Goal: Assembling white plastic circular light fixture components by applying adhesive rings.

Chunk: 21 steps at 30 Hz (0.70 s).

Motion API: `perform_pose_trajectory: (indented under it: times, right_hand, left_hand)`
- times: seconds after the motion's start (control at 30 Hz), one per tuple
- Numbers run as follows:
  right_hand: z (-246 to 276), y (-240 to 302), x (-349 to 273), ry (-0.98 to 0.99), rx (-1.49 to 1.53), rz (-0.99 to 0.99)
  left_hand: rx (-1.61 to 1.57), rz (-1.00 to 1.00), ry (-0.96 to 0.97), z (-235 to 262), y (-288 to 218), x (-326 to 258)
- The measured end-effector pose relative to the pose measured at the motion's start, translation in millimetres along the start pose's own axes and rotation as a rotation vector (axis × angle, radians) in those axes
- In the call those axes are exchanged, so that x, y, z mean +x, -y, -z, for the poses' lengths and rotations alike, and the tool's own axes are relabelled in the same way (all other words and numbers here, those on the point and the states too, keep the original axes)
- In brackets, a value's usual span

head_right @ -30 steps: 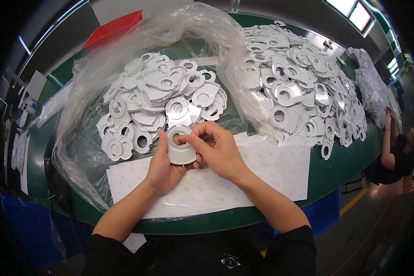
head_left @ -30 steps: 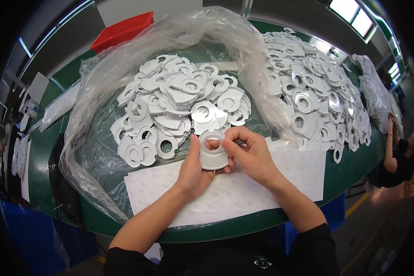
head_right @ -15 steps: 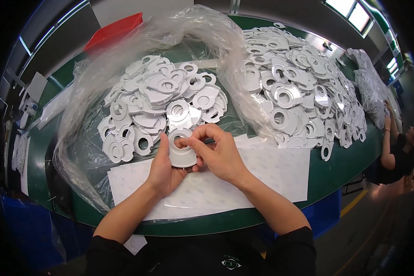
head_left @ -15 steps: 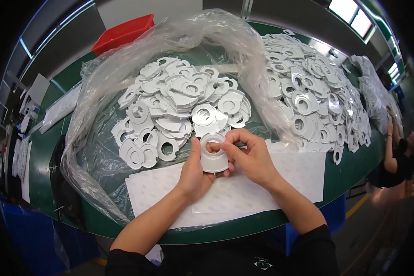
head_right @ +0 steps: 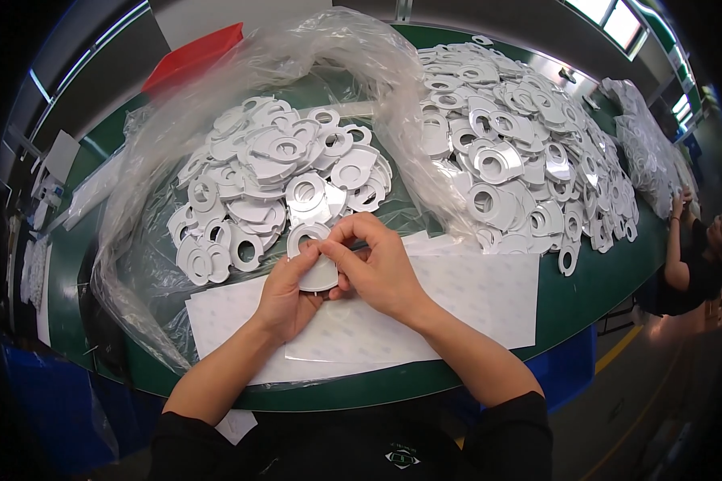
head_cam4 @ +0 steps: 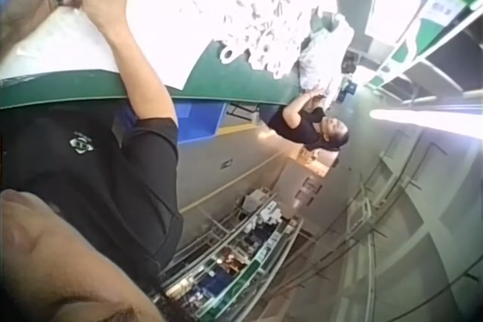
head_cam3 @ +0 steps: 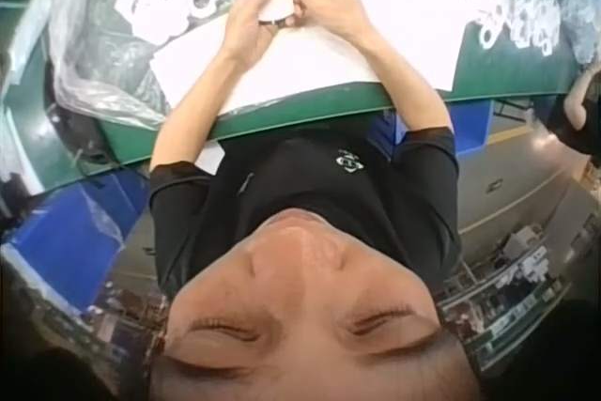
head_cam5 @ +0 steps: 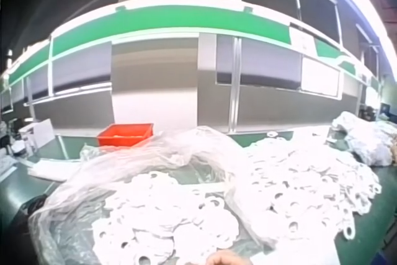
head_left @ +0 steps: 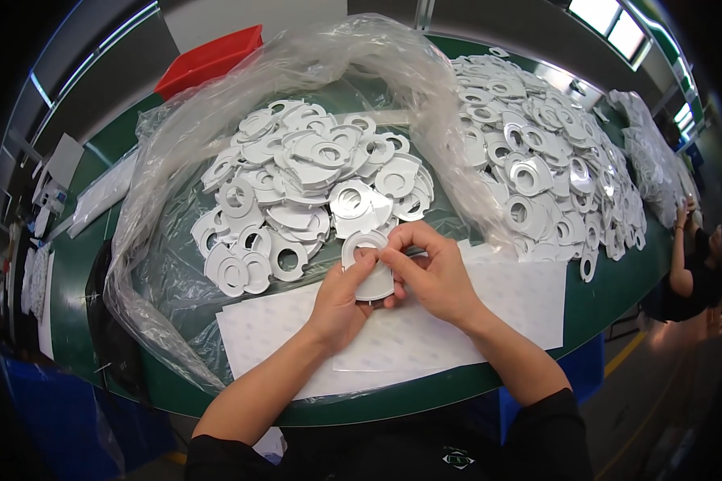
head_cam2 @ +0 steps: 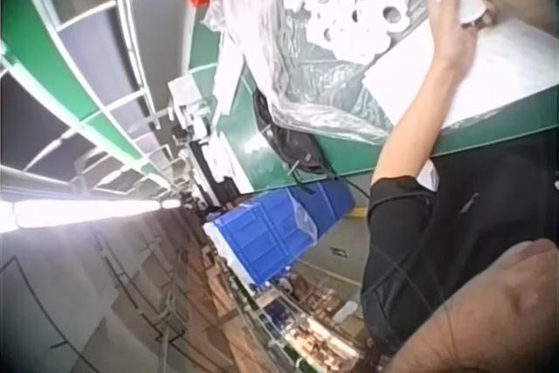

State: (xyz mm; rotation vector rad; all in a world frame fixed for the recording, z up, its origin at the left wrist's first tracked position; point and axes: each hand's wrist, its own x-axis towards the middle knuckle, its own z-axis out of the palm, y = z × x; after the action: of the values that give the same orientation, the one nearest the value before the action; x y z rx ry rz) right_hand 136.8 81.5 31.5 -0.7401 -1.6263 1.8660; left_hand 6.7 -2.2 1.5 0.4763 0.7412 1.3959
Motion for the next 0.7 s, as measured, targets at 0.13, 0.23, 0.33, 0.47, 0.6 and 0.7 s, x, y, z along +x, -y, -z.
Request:
perform_pose_trajectory:
  times: [0.13,0.23,0.33,0.47,0.6,0.7]
  right_hand:
    - [2,-4,3,-0.045,-0.229,0.23]
    - [4,-7,6,-0.13,-0.527,0.53]
    - [0,1,1,-0.153,-0.369,0.371]
    - [7,5,0,-0.085,-0.026,-0.006]
    - [8,6,1,-0.112,-0.021,-0.035]
    - [10,4,2,-0.141,-0.113,0.007]
  left_hand:
    - [-0.03,-0.004,-0.033,-1,0,-1]
    - [-0.027,-0.008,-0.035,0,1,-1]
    - [-0.012,-0.021,-0.031,2,3,0]
    - [0.046,-0.004,-0.004,-2,1,-2]
    - [0.103,0.003,0.028,-2,4,-1]
    - [0.207,-0.003,0.045,-3,6,-1]
